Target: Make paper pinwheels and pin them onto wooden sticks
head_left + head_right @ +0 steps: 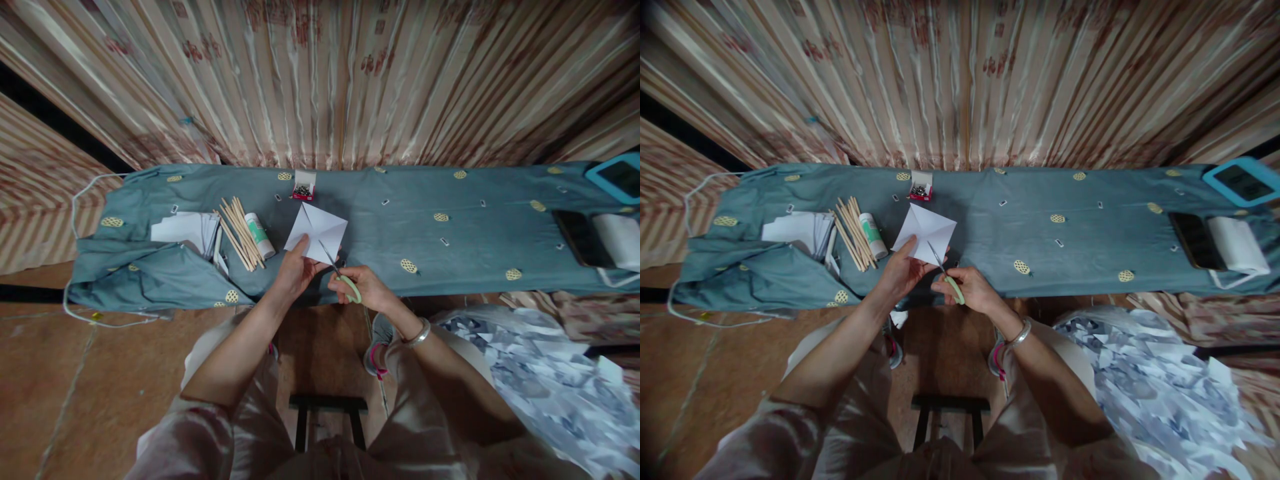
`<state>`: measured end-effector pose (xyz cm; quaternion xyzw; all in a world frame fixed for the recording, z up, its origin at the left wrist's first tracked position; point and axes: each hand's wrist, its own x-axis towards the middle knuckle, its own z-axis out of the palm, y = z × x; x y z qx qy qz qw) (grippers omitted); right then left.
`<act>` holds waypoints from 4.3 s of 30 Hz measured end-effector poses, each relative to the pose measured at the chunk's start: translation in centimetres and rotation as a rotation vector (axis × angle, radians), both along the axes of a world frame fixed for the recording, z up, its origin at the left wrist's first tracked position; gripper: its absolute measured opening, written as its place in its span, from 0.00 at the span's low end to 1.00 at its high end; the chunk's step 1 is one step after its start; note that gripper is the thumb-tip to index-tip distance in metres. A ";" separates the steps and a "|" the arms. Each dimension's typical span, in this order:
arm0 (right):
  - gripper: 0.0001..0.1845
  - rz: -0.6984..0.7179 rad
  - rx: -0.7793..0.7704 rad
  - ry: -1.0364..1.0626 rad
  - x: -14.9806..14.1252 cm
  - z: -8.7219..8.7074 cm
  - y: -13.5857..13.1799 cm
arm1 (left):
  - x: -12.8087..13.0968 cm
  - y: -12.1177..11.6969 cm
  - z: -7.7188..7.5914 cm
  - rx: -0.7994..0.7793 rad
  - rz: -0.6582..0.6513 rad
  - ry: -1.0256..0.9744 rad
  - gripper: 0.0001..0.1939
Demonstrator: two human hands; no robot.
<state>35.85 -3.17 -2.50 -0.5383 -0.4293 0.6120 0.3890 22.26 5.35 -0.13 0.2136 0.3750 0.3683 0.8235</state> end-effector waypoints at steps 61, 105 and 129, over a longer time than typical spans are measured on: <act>0.23 -0.646 0.147 -0.006 1.0 -0.8 1.8 | 1.4 -2.6 -1.9 0.144 -0.057 0.031 0.14; 0.23 0.093 -0.088 -0.062 1.5 1.6 -0.8 | 0.3 0.1 -0.4 -0.018 0.021 0.048 0.17; 0.23 0.065 -0.100 -0.063 1.4 1.2 -0.6 | 0.3 0.1 -0.4 0.022 0.004 0.045 0.18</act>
